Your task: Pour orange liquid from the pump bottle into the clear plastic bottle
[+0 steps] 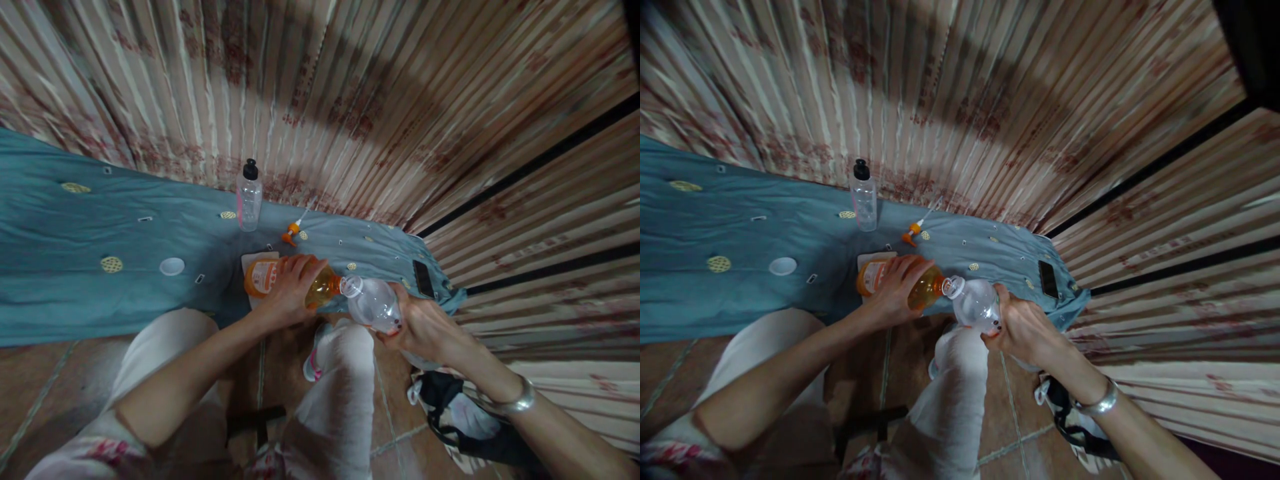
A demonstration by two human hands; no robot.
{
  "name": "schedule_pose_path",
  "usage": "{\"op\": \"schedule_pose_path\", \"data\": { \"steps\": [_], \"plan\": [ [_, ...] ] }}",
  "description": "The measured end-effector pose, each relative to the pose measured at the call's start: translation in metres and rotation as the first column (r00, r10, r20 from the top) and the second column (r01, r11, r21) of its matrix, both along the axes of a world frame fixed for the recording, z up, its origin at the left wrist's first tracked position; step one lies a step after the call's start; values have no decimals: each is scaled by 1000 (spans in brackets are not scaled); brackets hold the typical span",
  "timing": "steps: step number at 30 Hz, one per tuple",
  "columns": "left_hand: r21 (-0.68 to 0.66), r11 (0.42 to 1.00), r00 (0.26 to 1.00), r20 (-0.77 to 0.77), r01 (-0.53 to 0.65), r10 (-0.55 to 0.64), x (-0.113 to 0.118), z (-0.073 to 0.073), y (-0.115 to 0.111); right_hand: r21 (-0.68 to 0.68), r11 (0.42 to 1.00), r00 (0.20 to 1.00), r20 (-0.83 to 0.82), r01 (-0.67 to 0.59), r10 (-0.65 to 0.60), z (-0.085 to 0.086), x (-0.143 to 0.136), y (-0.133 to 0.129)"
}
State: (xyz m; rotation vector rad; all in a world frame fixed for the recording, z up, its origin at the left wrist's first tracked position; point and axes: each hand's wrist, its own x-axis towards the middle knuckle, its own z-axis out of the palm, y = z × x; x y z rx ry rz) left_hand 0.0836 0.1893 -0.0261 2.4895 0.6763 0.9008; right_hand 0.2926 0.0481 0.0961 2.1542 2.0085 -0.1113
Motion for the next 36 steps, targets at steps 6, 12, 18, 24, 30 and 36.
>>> {"op": "schedule_pose_path", "data": {
  "steps": [6, 12, 18, 24, 30, 36],
  "plan": [
    [9, 1000, 1000, -8, -6, 6, 0, 0, 0, -11, 1000, 1000, -2, 23, -23, 3, -3, 1],
    [5, 1000, 1000, -9, -7, 7, 0, -1, 1, -12, 1000, 1000, 22, 11, -11, 3, -3, 2],
    [12, 1000, 1000, 2, -9, 9, -1, -2, 1, -1, 1000, 1000, 30, -3, 3, 1, -1, 1],
    [3, 1000, 1000, 3, -2, 2, -1, 0, 0, -18, 1000, 1000, 7, -2, 2, 3, -2, 1],
    [-17, 1000, 1000, -7, 2, -2, -2, 1, 0, -14, 1000, 1000, 8, -1, 1, 2, -1, 1],
    [-2, 1000, 1000, -15, 3, -3, -1, 2, 0, -12, 1000, 1000, 11, -10, 10, 1, 1, 0]
  ]
}}
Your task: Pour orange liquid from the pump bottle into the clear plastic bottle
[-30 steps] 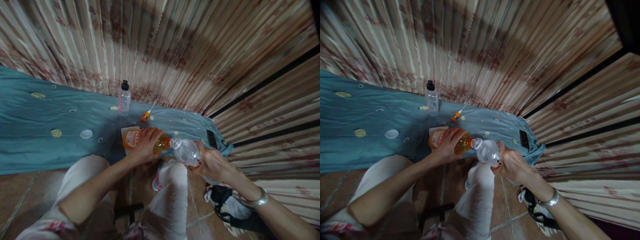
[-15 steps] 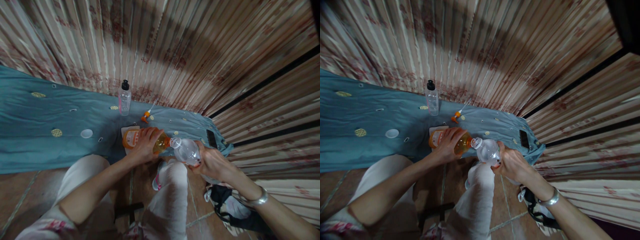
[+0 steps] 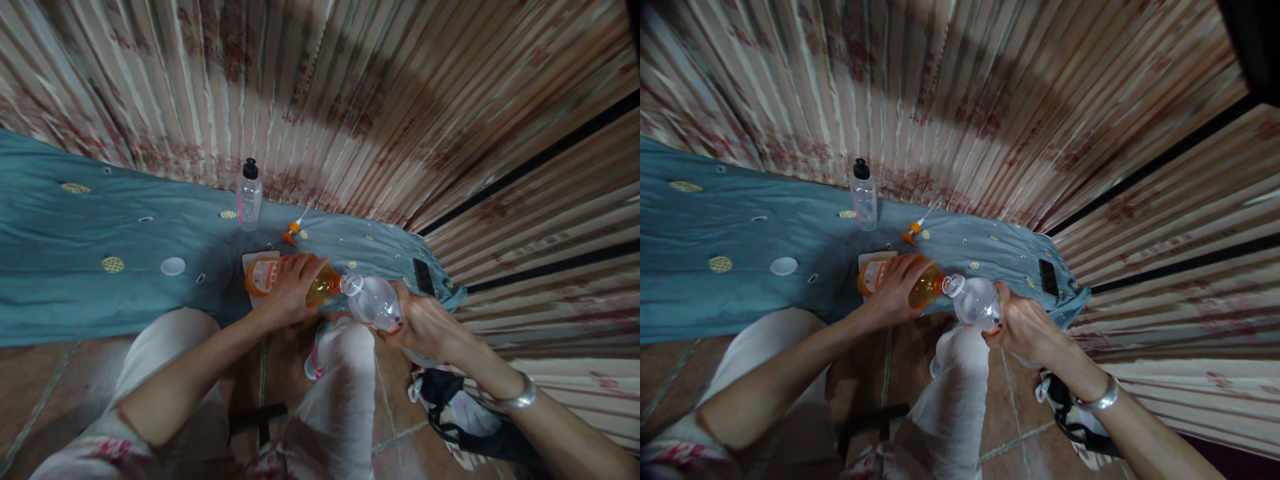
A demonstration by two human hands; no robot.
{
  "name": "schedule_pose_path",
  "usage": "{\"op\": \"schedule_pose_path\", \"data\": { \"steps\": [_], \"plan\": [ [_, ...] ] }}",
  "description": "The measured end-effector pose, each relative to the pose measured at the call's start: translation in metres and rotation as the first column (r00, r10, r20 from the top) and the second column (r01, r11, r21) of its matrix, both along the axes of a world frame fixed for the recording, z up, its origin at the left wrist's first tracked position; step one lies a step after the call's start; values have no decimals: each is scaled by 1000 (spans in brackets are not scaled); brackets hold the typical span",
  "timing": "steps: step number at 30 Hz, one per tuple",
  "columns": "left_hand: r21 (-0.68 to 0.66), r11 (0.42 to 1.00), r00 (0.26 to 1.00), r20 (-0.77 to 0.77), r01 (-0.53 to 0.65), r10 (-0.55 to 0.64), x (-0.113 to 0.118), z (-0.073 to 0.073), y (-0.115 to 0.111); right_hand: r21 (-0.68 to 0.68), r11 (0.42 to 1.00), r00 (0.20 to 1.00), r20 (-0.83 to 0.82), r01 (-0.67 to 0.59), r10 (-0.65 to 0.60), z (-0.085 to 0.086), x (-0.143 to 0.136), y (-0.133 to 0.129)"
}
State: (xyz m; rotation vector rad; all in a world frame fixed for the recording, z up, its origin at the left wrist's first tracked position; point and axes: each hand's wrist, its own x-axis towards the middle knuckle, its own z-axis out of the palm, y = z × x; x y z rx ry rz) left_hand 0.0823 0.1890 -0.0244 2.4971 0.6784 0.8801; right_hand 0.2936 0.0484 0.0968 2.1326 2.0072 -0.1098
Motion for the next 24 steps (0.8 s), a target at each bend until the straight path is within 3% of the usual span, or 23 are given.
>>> {"op": "schedule_pose_path", "data": {
  "steps": [24],
  "plan": [
    [17, 1000, 1000, 24, -13, 13, 0, -2, 0, -25, 999, 998, 45, 39, -38, 1, -3, 1]
  ]
}}
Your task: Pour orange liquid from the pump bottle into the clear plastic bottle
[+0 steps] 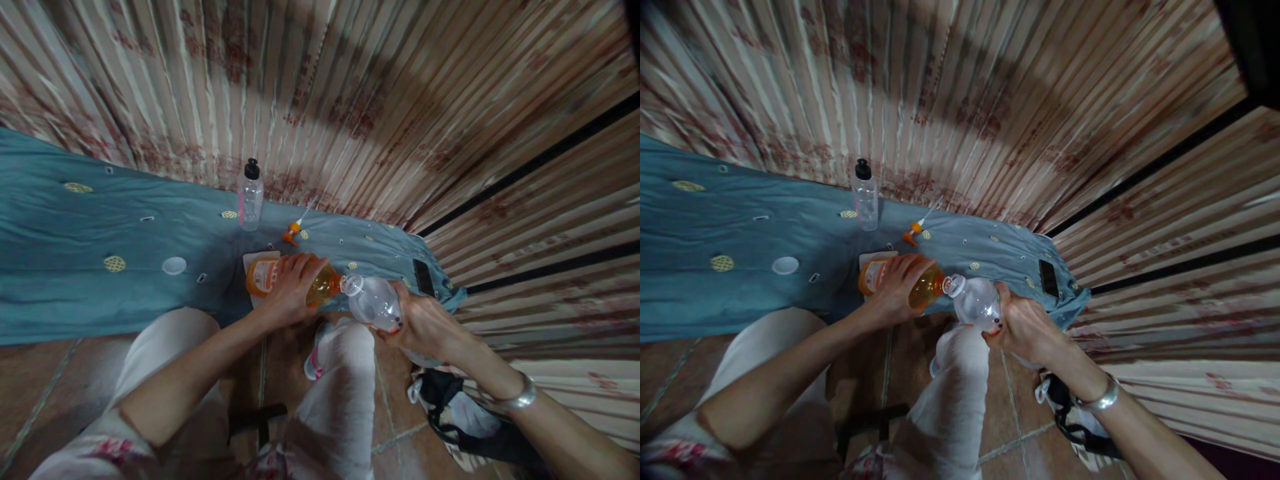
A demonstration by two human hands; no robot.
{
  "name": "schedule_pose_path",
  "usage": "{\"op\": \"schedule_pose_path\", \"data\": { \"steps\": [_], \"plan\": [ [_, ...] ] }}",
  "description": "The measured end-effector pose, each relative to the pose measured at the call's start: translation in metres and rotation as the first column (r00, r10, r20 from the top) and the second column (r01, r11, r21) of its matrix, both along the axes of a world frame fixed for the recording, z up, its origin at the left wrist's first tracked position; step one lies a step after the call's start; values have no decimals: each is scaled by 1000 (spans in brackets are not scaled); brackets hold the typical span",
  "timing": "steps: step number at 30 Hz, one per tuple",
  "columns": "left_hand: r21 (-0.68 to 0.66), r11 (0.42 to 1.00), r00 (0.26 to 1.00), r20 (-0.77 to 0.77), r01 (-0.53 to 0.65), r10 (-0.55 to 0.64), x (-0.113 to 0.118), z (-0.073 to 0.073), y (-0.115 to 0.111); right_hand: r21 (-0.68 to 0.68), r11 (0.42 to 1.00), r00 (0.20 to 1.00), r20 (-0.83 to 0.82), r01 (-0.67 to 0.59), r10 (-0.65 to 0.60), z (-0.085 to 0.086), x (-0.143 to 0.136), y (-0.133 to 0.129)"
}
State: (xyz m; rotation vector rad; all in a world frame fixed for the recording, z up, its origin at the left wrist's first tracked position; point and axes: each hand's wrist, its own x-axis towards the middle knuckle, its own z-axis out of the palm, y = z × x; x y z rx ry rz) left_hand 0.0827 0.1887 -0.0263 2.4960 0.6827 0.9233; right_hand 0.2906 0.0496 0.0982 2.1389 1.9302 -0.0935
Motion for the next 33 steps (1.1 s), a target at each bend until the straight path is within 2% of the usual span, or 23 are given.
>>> {"op": "schedule_pose_path", "data": {
  "steps": [15, 33],
  "plan": [
    [-3, 1000, 999, -33, 9, -9, 0, -1, 1, 18, 1000, 1000, -10, -7, 7, -1, 0, 0],
    [-2, 1000, 1000, -4, 0, 0, 0, 2, 1, 22, 1000, 1000, -28, -11, 12, 1, -1, 1]
  ]
}}
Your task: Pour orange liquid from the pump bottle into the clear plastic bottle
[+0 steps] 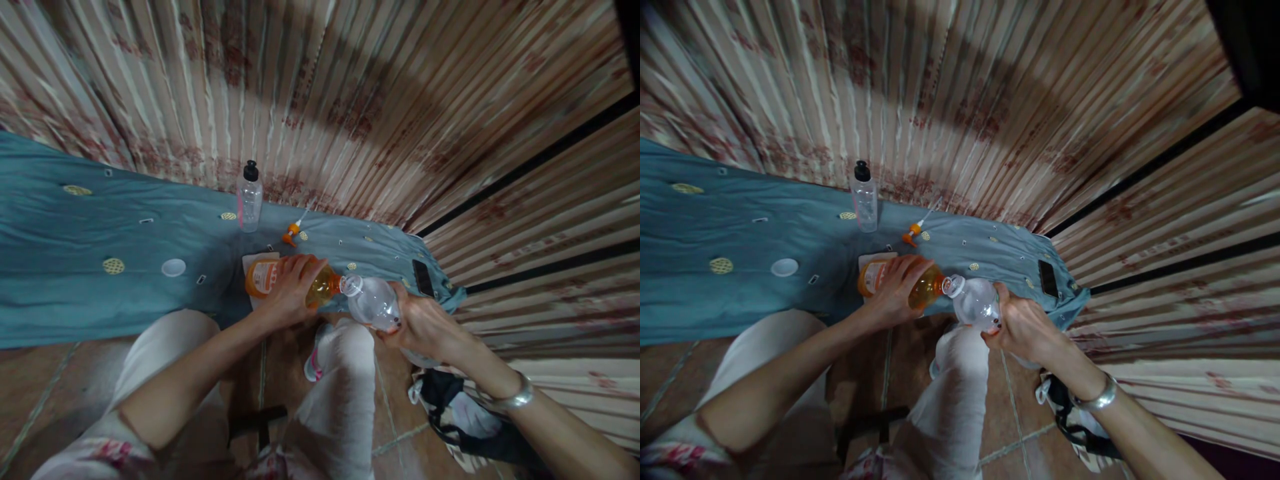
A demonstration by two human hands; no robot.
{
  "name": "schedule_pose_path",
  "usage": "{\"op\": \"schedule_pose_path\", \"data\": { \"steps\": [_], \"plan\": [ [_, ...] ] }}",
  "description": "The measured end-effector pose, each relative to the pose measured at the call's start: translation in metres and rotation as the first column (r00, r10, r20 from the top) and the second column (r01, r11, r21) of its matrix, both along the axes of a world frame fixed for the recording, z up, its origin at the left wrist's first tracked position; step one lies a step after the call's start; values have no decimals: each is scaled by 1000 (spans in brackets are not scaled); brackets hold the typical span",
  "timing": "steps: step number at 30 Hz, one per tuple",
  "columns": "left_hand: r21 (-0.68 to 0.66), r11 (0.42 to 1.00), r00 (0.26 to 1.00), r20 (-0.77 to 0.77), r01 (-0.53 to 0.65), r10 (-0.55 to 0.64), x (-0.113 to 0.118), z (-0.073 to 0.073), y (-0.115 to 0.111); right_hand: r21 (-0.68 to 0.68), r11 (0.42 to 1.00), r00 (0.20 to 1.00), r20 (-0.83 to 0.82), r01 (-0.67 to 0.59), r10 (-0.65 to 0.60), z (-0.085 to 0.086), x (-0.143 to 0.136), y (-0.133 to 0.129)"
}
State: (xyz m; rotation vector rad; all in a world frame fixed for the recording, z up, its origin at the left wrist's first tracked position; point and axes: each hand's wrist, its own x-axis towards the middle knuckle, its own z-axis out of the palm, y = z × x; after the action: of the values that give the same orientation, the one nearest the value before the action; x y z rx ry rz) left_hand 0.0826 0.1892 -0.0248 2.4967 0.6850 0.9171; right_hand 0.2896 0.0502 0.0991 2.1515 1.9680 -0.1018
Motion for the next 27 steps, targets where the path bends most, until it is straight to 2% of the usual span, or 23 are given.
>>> {"op": "schedule_pose_path", "data": {
  "steps": [15, 27],
  "plan": [
    [-6, 1000, 1000, -10, -4, 4, 1, -1, 0, -72, 996, 999, -13, 50, -51, 4, -4, 2],
    [-16, 1000, 1000, 1, 5, -5, 0, 0, 0, 2, 1000, 1000, 3, -1, 1, -2, 2, -1]
  ]
}}
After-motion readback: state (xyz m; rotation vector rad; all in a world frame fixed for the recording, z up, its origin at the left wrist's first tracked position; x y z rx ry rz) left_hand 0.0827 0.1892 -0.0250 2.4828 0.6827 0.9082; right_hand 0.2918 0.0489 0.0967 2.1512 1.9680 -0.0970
